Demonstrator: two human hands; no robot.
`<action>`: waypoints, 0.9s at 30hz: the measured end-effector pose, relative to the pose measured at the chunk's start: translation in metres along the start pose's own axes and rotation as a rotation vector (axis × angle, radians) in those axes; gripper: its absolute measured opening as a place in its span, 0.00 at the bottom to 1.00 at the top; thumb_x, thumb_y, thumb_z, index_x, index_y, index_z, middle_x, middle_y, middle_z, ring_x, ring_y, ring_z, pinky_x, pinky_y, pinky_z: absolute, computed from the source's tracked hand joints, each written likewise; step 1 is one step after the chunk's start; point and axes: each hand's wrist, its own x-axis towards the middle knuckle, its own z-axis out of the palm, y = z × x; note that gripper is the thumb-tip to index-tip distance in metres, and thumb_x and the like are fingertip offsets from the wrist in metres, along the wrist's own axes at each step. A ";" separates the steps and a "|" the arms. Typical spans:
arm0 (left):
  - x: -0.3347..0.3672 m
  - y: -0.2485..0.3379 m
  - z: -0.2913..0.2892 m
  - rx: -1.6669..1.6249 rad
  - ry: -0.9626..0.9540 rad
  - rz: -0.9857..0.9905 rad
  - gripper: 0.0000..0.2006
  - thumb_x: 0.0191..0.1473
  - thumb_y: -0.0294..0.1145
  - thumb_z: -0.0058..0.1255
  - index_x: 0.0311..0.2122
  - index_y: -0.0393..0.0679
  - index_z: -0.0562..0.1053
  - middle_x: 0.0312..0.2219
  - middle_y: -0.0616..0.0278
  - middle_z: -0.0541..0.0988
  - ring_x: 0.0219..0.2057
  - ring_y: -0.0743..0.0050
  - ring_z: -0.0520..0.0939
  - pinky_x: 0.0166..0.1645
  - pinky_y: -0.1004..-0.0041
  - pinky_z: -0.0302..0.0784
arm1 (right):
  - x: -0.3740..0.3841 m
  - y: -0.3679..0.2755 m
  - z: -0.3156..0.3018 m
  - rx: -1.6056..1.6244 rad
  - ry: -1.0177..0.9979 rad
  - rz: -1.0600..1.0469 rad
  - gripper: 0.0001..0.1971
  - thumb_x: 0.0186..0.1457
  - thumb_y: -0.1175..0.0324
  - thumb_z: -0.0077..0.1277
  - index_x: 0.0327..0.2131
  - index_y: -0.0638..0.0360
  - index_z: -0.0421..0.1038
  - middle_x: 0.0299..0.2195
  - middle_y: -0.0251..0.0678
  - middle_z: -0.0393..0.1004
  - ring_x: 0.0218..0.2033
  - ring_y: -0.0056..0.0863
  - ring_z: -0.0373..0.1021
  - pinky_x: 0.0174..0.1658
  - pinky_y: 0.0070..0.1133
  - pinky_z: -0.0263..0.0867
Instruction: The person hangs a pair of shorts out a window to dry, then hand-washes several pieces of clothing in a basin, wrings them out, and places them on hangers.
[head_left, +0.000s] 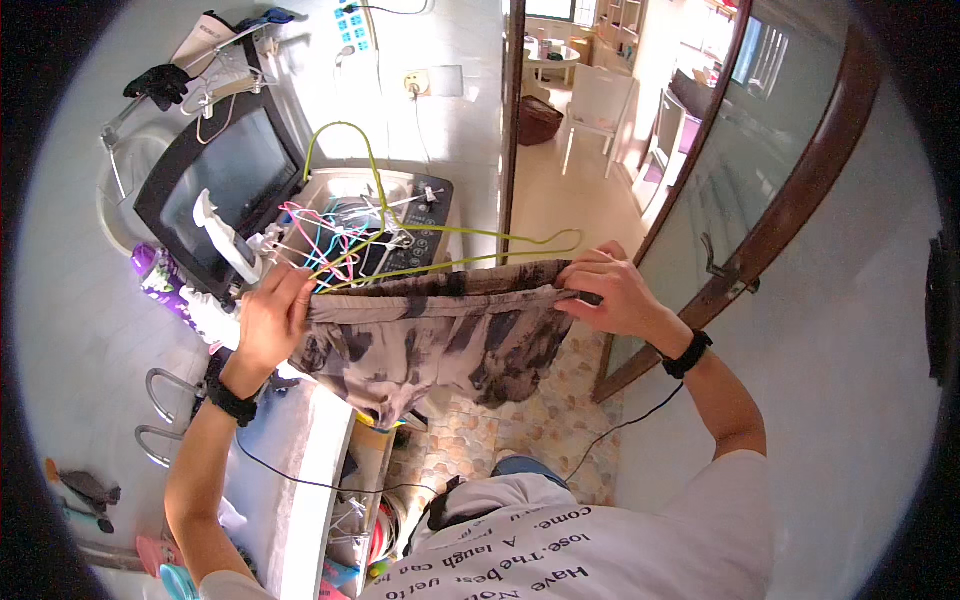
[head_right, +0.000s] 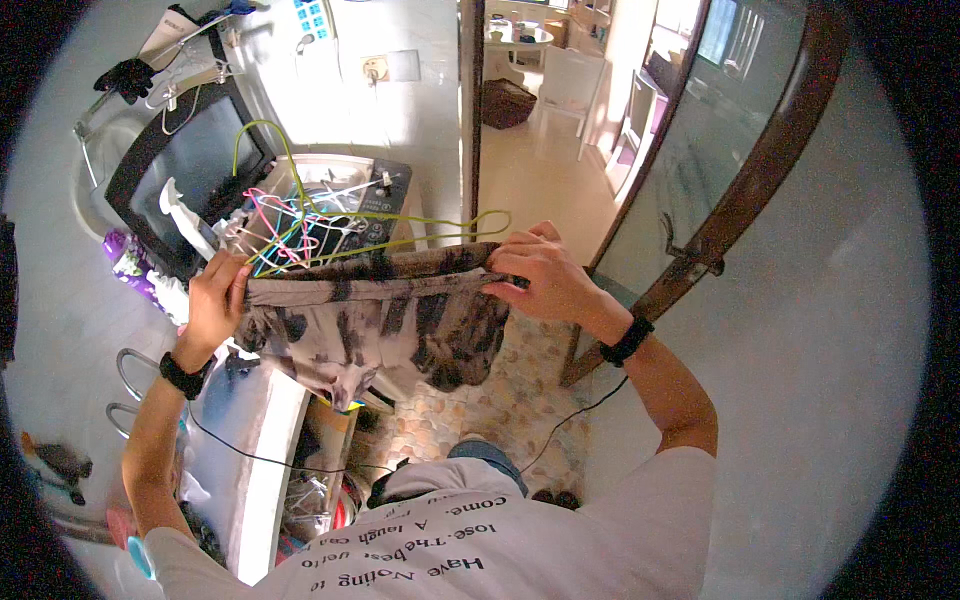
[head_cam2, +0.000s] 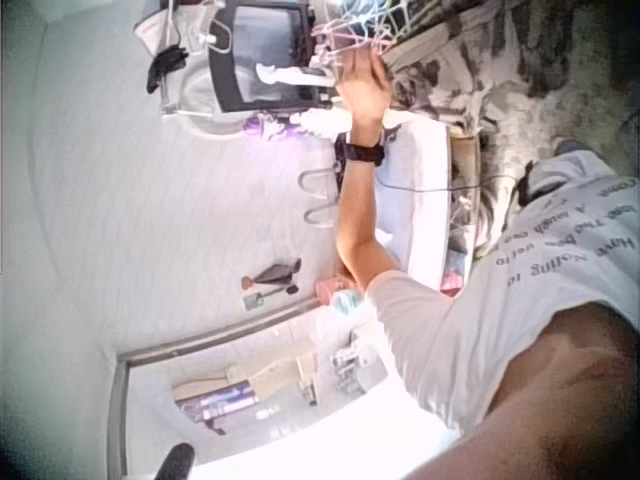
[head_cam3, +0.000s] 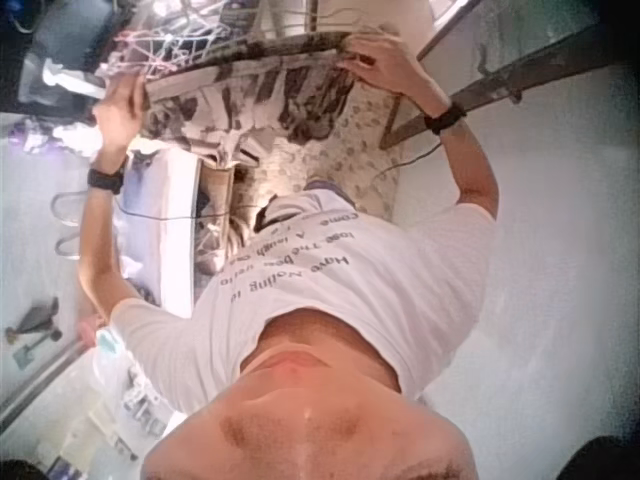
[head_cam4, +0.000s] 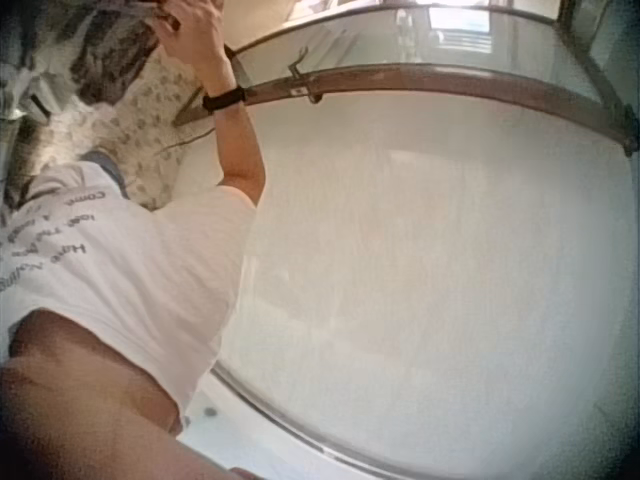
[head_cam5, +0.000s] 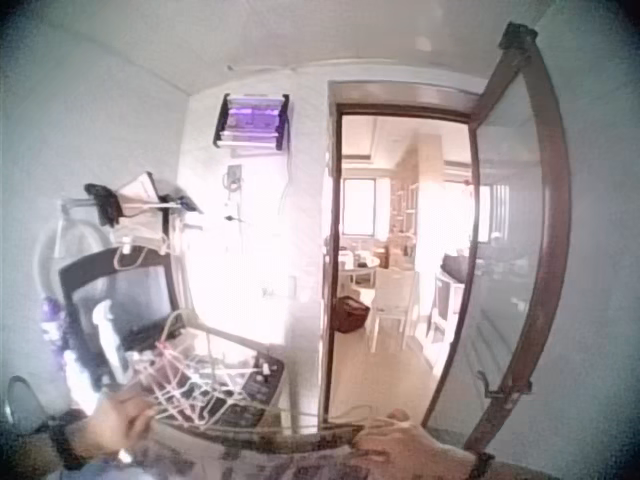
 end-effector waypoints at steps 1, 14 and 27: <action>-0.001 -0.002 0.002 0.013 -0.012 0.007 0.05 0.50 0.27 0.45 0.32 0.39 0.70 0.26 0.54 0.72 0.23 0.51 0.74 0.24 0.65 0.69 | -0.004 0.000 -0.003 -0.008 0.033 -0.024 0.10 0.38 0.65 0.59 0.24 0.57 0.70 0.25 0.32 0.72 0.33 0.28 0.68 0.42 0.27 0.56; 0.002 0.005 0.030 -0.137 -0.117 0.161 0.04 0.51 0.25 0.44 0.32 0.38 0.69 0.23 0.54 0.70 0.19 0.53 0.73 0.23 0.65 0.67 | -0.028 0.019 -0.042 -0.049 -0.007 -0.013 0.11 0.38 0.65 0.60 0.24 0.58 0.70 0.21 0.33 0.71 0.29 0.29 0.68 0.46 0.33 0.58; 0.042 0.073 0.068 -0.233 -0.119 0.346 0.06 0.43 0.24 0.50 0.30 0.41 0.69 0.20 0.60 0.65 0.18 0.61 0.71 0.21 0.68 0.67 | -0.040 -0.035 -0.022 0.437 -0.157 0.184 0.15 0.43 0.68 0.56 0.35 0.61 0.65 0.32 0.42 0.68 0.35 0.39 0.67 0.37 0.27 0.64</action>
